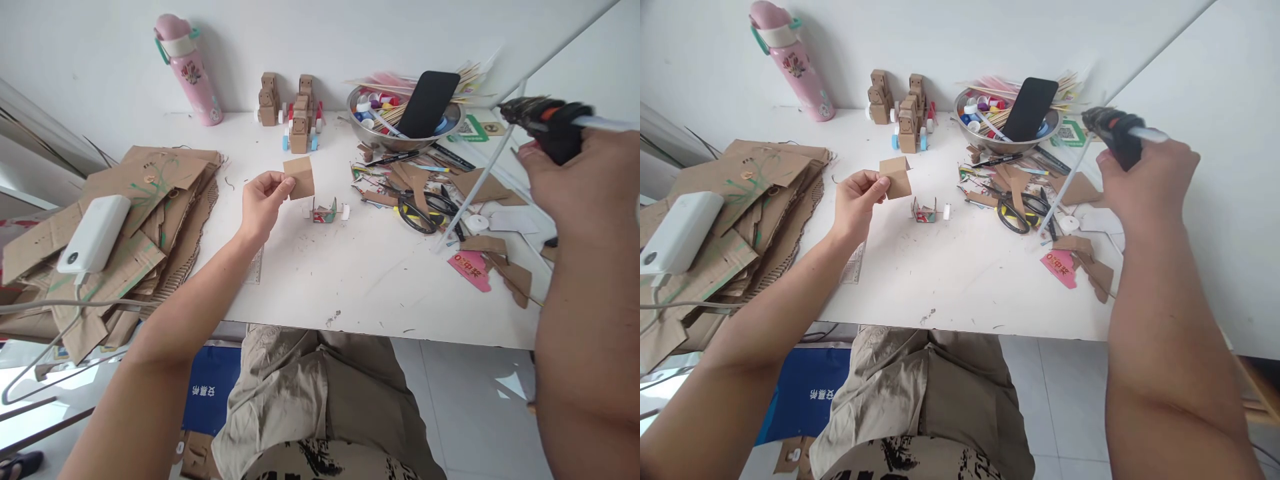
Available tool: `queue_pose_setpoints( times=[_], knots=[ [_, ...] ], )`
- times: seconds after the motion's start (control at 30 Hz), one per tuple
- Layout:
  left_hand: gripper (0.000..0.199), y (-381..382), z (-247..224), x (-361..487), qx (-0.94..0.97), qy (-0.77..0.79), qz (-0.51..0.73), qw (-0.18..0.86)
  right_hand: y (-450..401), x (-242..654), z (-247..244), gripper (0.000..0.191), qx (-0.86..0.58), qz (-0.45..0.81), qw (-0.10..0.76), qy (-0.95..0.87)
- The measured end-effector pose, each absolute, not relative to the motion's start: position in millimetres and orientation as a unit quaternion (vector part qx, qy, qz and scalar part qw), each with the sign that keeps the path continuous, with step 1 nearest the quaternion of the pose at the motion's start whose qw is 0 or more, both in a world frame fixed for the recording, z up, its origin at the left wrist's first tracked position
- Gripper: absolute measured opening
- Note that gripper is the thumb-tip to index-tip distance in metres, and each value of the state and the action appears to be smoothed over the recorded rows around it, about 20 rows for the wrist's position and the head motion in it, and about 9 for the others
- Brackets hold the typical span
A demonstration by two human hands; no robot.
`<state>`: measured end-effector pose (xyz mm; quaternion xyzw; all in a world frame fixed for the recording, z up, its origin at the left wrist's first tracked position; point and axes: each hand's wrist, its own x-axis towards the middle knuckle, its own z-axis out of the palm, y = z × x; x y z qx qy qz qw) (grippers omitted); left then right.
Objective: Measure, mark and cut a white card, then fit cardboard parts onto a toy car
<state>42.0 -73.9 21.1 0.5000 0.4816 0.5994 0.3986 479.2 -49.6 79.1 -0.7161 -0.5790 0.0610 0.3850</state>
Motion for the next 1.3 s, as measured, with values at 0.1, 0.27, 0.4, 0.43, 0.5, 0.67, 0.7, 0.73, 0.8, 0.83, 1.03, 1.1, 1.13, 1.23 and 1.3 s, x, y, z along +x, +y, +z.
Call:
queue_pose_setpoints(
  times=[0.1,0.27,0.4,0.43,0.5,0.67,0.7,0.73,0.8,0.83,1.03,1.1,1.13,1.23,1.3],
  knots=[
    [0.026,-75,21,44,0.492,0.473,0.600,0.417,-55,459,90,0.024,-0.719,0.039,0.401,-0.567],
    [0.032,-79,24,43,0.493,0.412,0.586,0.494,-59,420,105,0.038,-0.661,0.181,0.472,-0.554],
    [0.054,-82,34,55,0.552,0.301,0.517,0.581,-61,391,111,0.061,-0.532,0.300,0.514,-0.602],
    [0.059,-82,38,63,0.569,0.280,0.493,0.595,-63,383,112,0.063,-0.512,0.319,0.511,-0.612],
    [0.058,-78,45,87,0.614,0.245,0.441,0.607,-67,367,116,0.065,-0.484,0.348,0.504,-0.625],
    [0.055,-60,52,163,0.643,0.180,0.388,0.636,-77,341,123,0.068,-0.457,0.401,0.500,-0.617],
    [0.056,-58,51,174,0.631,0.174,0.394,0.645,-78,341,123,0.069,-0.459,0.402,0.506,-0.609],
    [0.061,-58,50,181,0.621,0.170,0.403,0.650,-77,343,123,0.069,-0.460,0.401,0.516,-0.602],
    [0.072,-60,48,188,0.629,0.159,0.408,0.642,-74,354,123,0.068,-0.453,0.394,0.536,-0.593],
    [0.077,-62,47,188,0.636,0.155,0.411,0.635,-71,361,123,0.068,-0.446,0.390,0.549,-0.589],
    [0.054,-78,45,172,0.702,0.217,0.386,0.557,-51,403,128,0.057,-0.422,0.339,0.698,-0.469],
    [0.049,-80,46,170,0.710,0.222,0.392,0.541,-51,405,130,0.059,-0.420,0.339,0.716,-0.443],
    [0.049,-81,46,169,0.712,0.219,0.397,0.536,-54,402,129,0.062,-0.417,0.348,0.709,-0.448],
    [0.056,-84,45,169,0.717,0.208,0.406,0.526,-67,379,122,0.068,-0.408,0.376,0.663,-0.502],
    [0.061,-86,44,169,0.721,0.214,0.407,0.518,-75,361,115,0.068,-0.408,0.372,0.652,-0.520]
  ],
)
